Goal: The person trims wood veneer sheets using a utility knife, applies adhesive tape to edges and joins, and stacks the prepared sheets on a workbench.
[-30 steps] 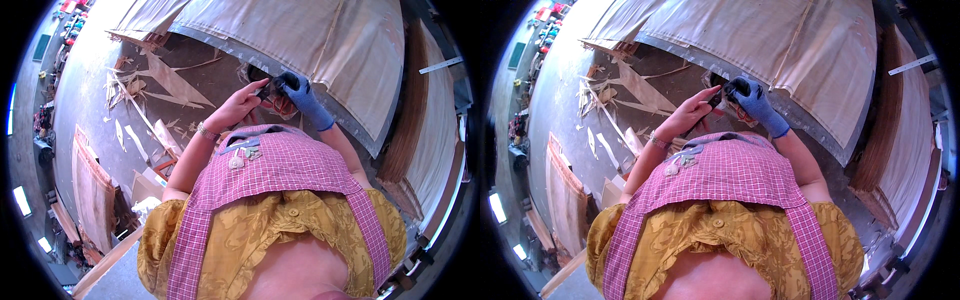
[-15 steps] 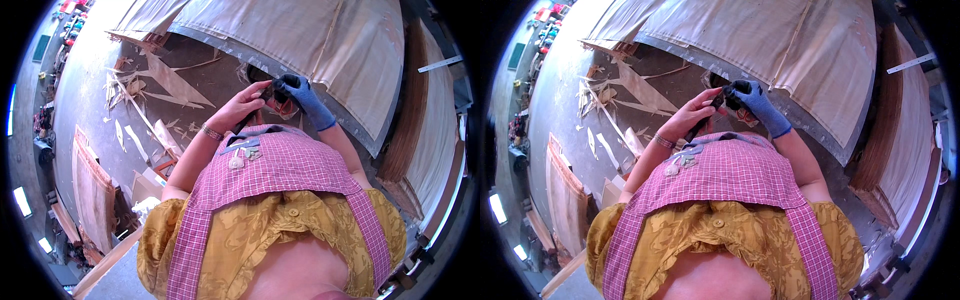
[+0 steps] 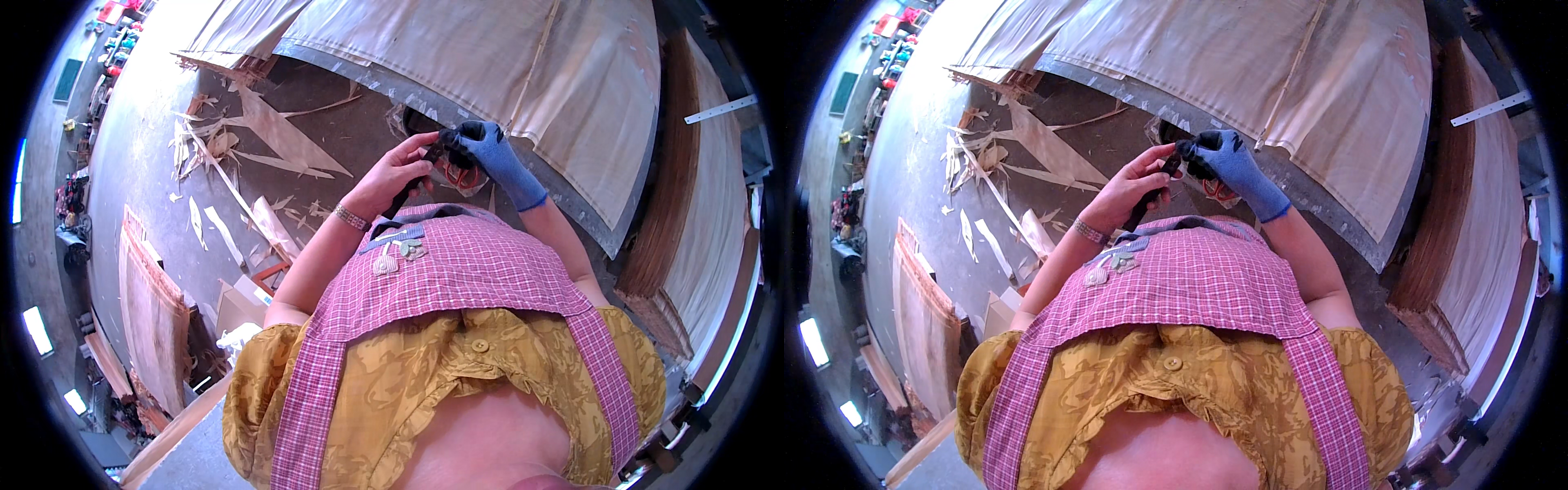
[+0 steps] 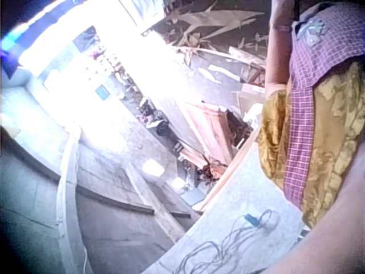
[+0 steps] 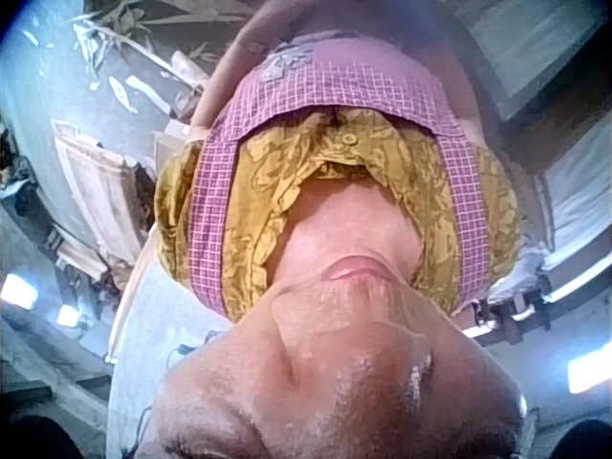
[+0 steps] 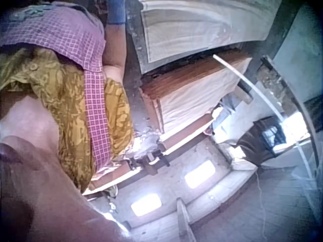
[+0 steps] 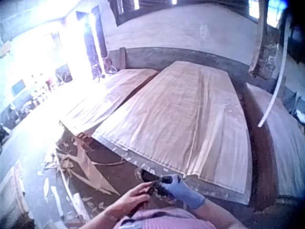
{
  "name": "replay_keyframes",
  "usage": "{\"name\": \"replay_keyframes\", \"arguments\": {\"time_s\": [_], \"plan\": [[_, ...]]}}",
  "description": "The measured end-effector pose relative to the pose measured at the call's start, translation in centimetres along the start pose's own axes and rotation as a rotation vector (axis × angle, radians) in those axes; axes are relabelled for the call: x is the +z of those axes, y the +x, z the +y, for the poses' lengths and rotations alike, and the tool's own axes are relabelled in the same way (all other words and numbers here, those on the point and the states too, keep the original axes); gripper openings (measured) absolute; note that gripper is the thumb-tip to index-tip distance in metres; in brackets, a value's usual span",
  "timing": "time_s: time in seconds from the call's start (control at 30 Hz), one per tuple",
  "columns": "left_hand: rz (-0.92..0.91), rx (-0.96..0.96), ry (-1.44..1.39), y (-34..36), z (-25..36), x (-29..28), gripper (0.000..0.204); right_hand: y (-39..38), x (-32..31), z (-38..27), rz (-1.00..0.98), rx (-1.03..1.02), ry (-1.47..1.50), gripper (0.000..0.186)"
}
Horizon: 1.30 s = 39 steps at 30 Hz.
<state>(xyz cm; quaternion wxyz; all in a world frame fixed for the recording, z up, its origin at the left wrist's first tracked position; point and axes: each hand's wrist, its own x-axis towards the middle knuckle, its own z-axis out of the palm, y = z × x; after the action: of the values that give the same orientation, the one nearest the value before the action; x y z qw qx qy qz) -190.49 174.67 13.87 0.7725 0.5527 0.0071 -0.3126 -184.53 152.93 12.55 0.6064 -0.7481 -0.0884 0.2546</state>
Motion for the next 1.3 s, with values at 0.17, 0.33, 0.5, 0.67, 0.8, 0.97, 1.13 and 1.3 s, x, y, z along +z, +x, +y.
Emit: {"name": "replay_keyframes", "arguments": {"time_s": [0.17, 0.33, 0.5, 0.67, 0.8, 0.97, 1.13, 1.3], "plan": [[-0.005, -0.058, -0.337, 0.3, 0.1, 0.5, 0.055, 0.7, -0.5, 2.3, 0.217, -0.093, 0.141, 0.024], [0.045, -0.053, -0.332, 0.5, -0.7, -0.2, 0.055, -1.1, -0.1, -1.4, 0.244, -0.533, -0.387, 0.020], [0.039, -0.026, -0.272, 1.6, -1.0, 0.0, 0.053, -2.1, 1.5, -2.3, 0.212, -0.828, -0.910, 0.020], [0.054, -0.038, -0.267, 1.9, -0.3, 0.4, 0.055, -1.4, 2.0, -0.2, 0.320, -0.758, -1.201, 0.035], [0.051, 0.004, -0.190, 1.8, 0.7, 1.6, 0.055, -1.6, 2.8, -0.1, 0.409, -0.556, -1.084, 0.026], [0.093, 0.023, -0.163, 2.5, 0.1, 2.0, 0.056, 0.0, 3.6, 2.0, 0.185, 0.008, 0.338, 0.032], [0.154, 0.023, -0.084, 2.7, 0.0, 1.9, 0.055, -0.7, 2.3, 1.6, 0.288, -0.307, -0.673, 0.026], [0.134, 0.017, -0.096, 3.1, -0.8, 1.9, 0.055, -1.9, 2.2, -0.1, 0.342, -0.450, -1.004, 0.023]]}}
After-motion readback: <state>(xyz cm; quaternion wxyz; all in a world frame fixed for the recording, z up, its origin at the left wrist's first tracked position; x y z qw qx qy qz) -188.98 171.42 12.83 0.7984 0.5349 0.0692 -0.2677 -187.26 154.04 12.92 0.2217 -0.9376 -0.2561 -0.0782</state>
